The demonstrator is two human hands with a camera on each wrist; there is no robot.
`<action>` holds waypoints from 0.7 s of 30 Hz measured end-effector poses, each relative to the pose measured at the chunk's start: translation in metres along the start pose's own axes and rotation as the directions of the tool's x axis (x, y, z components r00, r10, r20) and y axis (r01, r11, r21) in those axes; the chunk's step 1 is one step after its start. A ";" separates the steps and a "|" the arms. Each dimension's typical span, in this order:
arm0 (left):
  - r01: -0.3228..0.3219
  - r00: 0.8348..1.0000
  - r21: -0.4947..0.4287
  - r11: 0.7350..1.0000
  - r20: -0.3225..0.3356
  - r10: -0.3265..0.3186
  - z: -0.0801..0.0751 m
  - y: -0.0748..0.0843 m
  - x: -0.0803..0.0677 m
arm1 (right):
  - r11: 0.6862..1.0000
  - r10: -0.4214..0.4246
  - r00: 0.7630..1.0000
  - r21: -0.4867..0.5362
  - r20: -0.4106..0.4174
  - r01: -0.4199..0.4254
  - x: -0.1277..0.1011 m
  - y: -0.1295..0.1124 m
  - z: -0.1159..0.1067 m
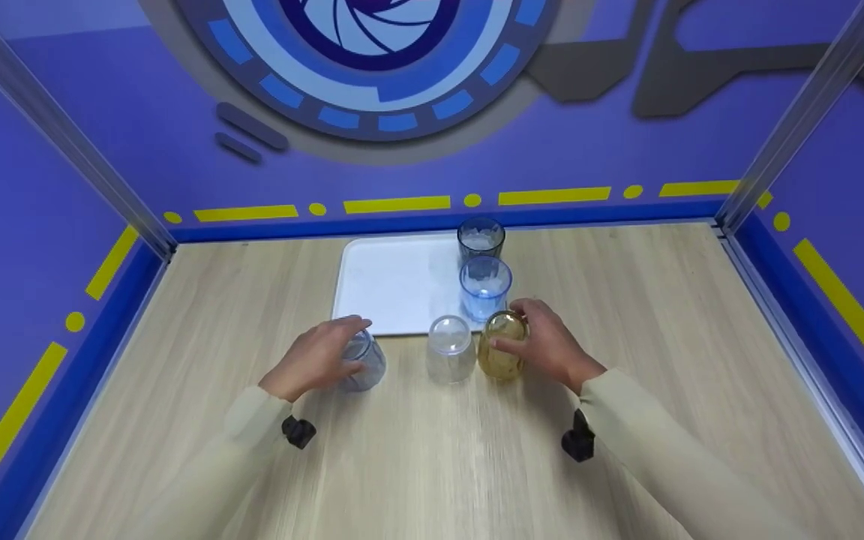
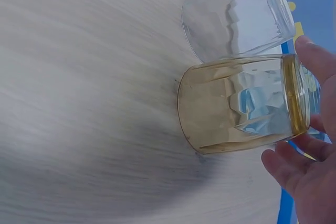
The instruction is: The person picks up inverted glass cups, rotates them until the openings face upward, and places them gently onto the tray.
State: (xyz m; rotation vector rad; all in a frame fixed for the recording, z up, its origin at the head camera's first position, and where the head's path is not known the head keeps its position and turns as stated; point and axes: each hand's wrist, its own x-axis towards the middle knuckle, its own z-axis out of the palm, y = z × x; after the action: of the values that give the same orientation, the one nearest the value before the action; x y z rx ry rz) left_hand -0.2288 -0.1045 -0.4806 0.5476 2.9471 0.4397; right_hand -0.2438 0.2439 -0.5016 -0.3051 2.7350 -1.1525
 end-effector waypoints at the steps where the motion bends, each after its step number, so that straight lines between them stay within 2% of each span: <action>1: 0.001 1.000 0.001 1.000 -0.002 -0.001 0.000 0.000 0.000 | 1.000 -0.004 1.000 0.000 0.003 0.004 0.000 0.000 0.001; 8: 0.029 0.999 -0.008 1.000 0.017 -0.029 -0.001 0.002 0.001 | 1.000 0.001 1.000 0.007 0.013 -0.001 0.001 0.001 0.005; 17: 0.002 1.000 -0.021 1.000 0.005 -0.002 0.001 0.002 0.001 | 0.999 0.009 1.000 -0.052 0.014 -0.009 0.001 -0.001 0.004; 21: 0.014 1.000 -0.026 1.000 0.021 -0.014 0.000 0.004 0.002 | 0.999 0.006 1.000 -0.049 0.020 -0.005 0.002 -0.004 0.005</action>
State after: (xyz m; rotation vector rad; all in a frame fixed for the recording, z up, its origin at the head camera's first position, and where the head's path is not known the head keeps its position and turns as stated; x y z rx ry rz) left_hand -0.2293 -0.1005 -0.4791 0.5248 2.9190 0.4670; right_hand -0.2440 0.2368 -0.5021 -0.3130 2.7482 -1.0766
